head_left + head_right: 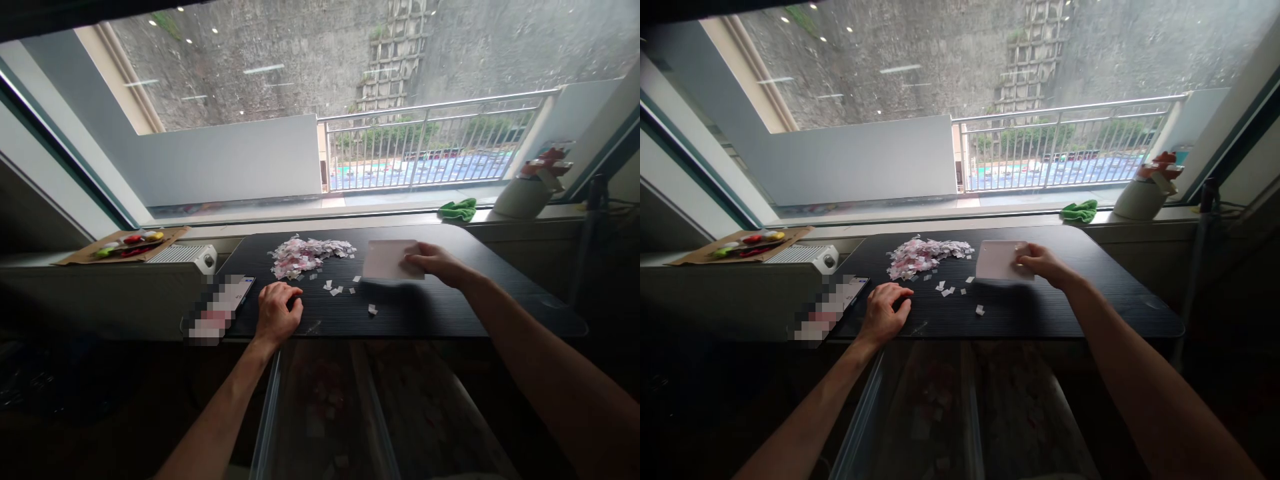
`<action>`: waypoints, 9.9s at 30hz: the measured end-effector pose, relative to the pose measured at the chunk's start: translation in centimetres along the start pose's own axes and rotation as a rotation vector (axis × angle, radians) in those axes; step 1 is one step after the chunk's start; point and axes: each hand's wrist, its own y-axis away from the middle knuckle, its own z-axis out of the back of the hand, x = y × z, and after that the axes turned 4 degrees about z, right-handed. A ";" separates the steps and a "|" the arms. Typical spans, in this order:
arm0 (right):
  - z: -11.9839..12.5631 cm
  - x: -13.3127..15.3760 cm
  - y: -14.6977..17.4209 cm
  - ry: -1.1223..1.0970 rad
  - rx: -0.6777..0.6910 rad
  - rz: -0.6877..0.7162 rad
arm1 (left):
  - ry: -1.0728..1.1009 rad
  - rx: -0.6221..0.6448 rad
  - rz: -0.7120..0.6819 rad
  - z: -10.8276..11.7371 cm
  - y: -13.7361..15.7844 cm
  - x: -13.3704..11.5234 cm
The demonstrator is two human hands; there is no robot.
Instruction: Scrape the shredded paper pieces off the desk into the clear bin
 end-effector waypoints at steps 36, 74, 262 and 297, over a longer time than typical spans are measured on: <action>1.8 -1.3 3.9 -0.028 0.454 -0.234 | -0.006 -0.038 -0.050 0.1 -0.1 0.3; -0.9 0.1 2.8 0.025 0.425 -0.162 | 0.053 0.042 -0.099 1.5 0.7 -1.9; 2.6 -2.4 7.0 -0.119 0.267 -0.066 | -0.105 0.027 -0.223 -0.1 0.4 -2.0; 1.8 1.2 4.6 -0.037 0.192 -0.029 | 0.002 0.157 -0.222 1.2 0.2 -4.5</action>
